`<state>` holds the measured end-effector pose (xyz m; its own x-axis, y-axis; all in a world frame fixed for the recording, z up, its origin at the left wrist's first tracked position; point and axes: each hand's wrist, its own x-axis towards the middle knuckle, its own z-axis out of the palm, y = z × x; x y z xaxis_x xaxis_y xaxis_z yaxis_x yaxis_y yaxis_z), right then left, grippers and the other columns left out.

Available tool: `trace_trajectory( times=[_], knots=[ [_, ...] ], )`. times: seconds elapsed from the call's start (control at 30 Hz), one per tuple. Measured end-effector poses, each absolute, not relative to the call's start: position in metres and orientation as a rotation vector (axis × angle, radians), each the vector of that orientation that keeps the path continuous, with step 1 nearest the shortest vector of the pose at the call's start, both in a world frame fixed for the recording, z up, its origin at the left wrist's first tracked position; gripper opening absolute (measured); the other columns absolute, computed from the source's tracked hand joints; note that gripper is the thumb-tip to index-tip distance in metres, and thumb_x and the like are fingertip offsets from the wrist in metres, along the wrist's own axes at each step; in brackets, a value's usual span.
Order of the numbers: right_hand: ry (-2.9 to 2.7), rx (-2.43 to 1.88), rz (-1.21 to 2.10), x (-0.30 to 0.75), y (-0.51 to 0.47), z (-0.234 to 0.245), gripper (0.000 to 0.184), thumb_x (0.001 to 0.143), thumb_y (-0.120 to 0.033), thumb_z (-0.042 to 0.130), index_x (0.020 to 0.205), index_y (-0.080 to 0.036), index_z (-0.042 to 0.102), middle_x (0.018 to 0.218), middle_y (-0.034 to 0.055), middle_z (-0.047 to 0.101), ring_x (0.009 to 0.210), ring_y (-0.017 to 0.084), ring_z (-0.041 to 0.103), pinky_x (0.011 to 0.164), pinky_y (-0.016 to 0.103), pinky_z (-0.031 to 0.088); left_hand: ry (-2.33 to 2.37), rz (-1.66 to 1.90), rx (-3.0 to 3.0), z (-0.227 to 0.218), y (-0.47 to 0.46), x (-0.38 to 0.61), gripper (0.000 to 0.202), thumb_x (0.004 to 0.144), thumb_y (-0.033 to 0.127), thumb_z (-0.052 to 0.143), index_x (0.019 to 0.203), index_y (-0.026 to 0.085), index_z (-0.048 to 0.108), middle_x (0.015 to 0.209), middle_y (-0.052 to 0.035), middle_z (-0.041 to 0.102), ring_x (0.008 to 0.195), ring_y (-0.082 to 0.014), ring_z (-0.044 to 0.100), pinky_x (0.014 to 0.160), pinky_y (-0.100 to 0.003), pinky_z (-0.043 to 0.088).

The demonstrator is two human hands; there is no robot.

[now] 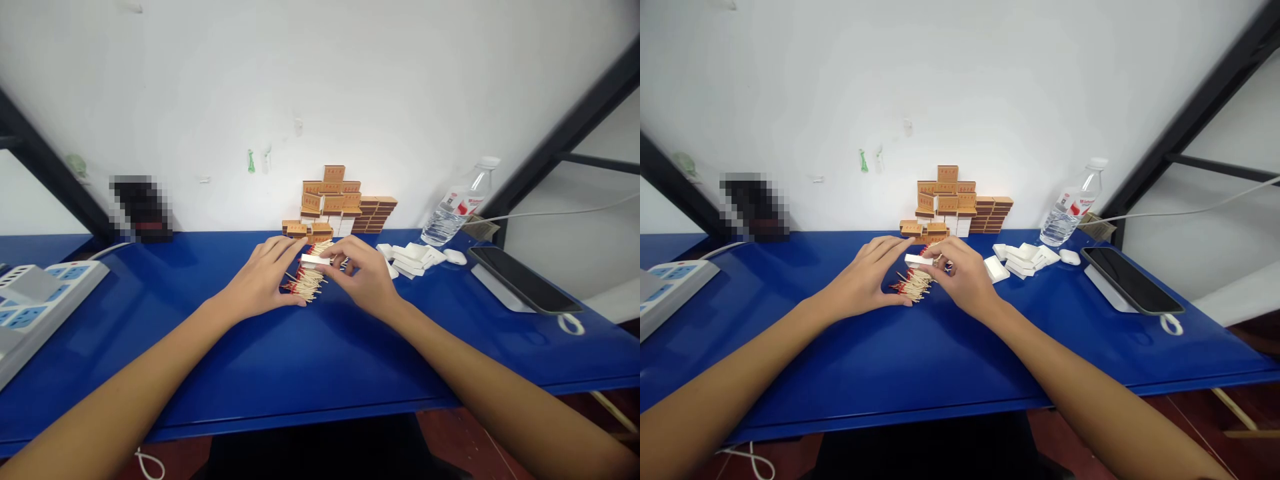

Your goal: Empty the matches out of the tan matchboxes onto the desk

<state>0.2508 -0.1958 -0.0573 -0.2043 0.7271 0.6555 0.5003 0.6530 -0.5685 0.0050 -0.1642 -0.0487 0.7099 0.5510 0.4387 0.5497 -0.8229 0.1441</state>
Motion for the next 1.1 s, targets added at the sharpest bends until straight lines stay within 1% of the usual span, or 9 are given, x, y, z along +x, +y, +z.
trace_trajectory(
  times=[0.1,0.2,0.3,0.4,0.53,0.7,0.8,0.93,1.1],
  knots=[
    [-1.799,-1.047,0.221,0.256,-0.194,-0.046,0.017,0.094,-0.040,0.072,0.099,-0.024,0.072,0.098,0.0058,0.070,0.073,0.017,0.062,0.060,0.031,0.049,0.940,0.745,2.891,-0.047,-0.165,0.006,0.105,0.077,0.057,0.087,0.159,0.026,0.030,0.157,-0.0156,0.046,0.145,-0.0381,0.039,0.119,-0.054,0.035],
    [-1.673,-1.144,0.087,0.272,-0.188,-0.028,0.019,0.095,-0.041,0.068,0.095,-0.023,0.072,0.098,0.0073,0.072,0.076,0.019,0.065,0.062,0.032,0.049,0.946,0.760,2.868,-0.045,-0.166,0.007,0.078,0.078,0.057,0.086,0.137,0.023,0.048,0.142,-0.0131,0.056,0.135,-0.0359,0.048,0.112,-0.051,0.040],
    [-1.550,-1.329,-0.068,0.305,-0.180,-0.011,0.021,0.092,-0.042,0.066,0.091,-0.022,0.073,0.093,0.0077,0.075,0.076,0.021,0.066,0.067,0.034,0.051,0.942,0.778,2.841,-0.042,-0.169,0.008,0.066,0.075,0.057,0.087,0.120,0.024,0.052,0.130,-0.0096,0.060,0.126,-0.0336,0.053,0.107,-0.048,0.043],
    [-1.517,-1.573,-0.203,0.352,-0.172,-0.005,0.021,0.088,-0.040,0.067,0.084,-0.020,0.073,0.085,0.0087,0.076,0.070,0.022,0.065,0.070,0.035,0.050,0.926,0.746,2.845,-0.040,-0.172,0.008,0.067,0.074,0.059,0.088,0.118,0.024,0.052,0.129,-0.0092,0.059,0.125,-0.0337,0.052,0.106,-0.049,0.043],
    [-1.546,-1.855,-0.263,0.402,-0.166,-0.010,0.018,0.082,-0.037,0.067,0.078,-0.021,0.073,0.082,0.0101,0.076,0.075,0.026,0.067,0.071,0.037,0.048,0.924,0.716,2.868,-0.039,-0.173,0.009,0.062,0.076,0.056,0.086,0.118,0.024,0.053,0.131,-0.0096,0.058,0.126,-0.0336,0.051,0.107,-0.050,0.043],
    [-1.652,-1.867,-0.173,0.404,-0.167,-0.014,0.017,0.079,-0.037,0.067,0.074,-0.021,0.073,0.077,0.0079,0.075,0.071,0.025,0.066,0.067,0.036,0.046,0.900,0.749,2.877,-0.039,-0.173,0.008,0.059,0.078,0.051,0.084,0.119,0.024,0.053,0.132,-0.0098,0.058,0.131,-0.0332,0.050,0.111,-0.051,0.041],
    [-1.808,-1.863,-0.148,0.387,-0.170,-0.018,0.014,0.077,-0.032,0.066,0.072,-0.021,0.072,0.079,0.0067,0.075,0.072,0.023,0.065,0.067,0.034,0.044,0.883,0.766,2.867,-0.041,-0.173,0.008,0.058,0.077,0.049,0.084,0.120,0.024,0.055,0.132,-0.0095,0.058,0.131,-0.0334,0.050,0.112,-0.051,0.040],
    [-1.996,-1.874,-0.136,0.375,-0.170,-0.025,0.010,0.076,-0.024,0.065,0.080,-0.021,0.074,0.089,0.0070,0.075,0.080,0.023,0.066,0.069,0.033,0.043,0.883,0.770,2.860,-0.041,-0.173,0.008,0.058,0.076,0.047,0.085,0.120,0.024,0.055,0.133,-0.0100,0.058,0.131,-0.0340,0.050,0.112,-0.053,0.041],
    [-1.986,-1.768,-0.230,0.376,-0.167,-0.029,0.014,0.083,-0.023,0.059,0.089,-0.020,0.072,0.091,0.0073,0.073,0.082,0.023,0.065,0.071,0.032,0.043,0.892,0.737,2.879,-0.039,-0.174,0.007,0.054,0.077,0.048,0.084,0.118,0.026,0.057,0.136,-0.0107,0.056,0.134,-0.0350,0.048,0.112,-0.054,0.041]
  ],
)
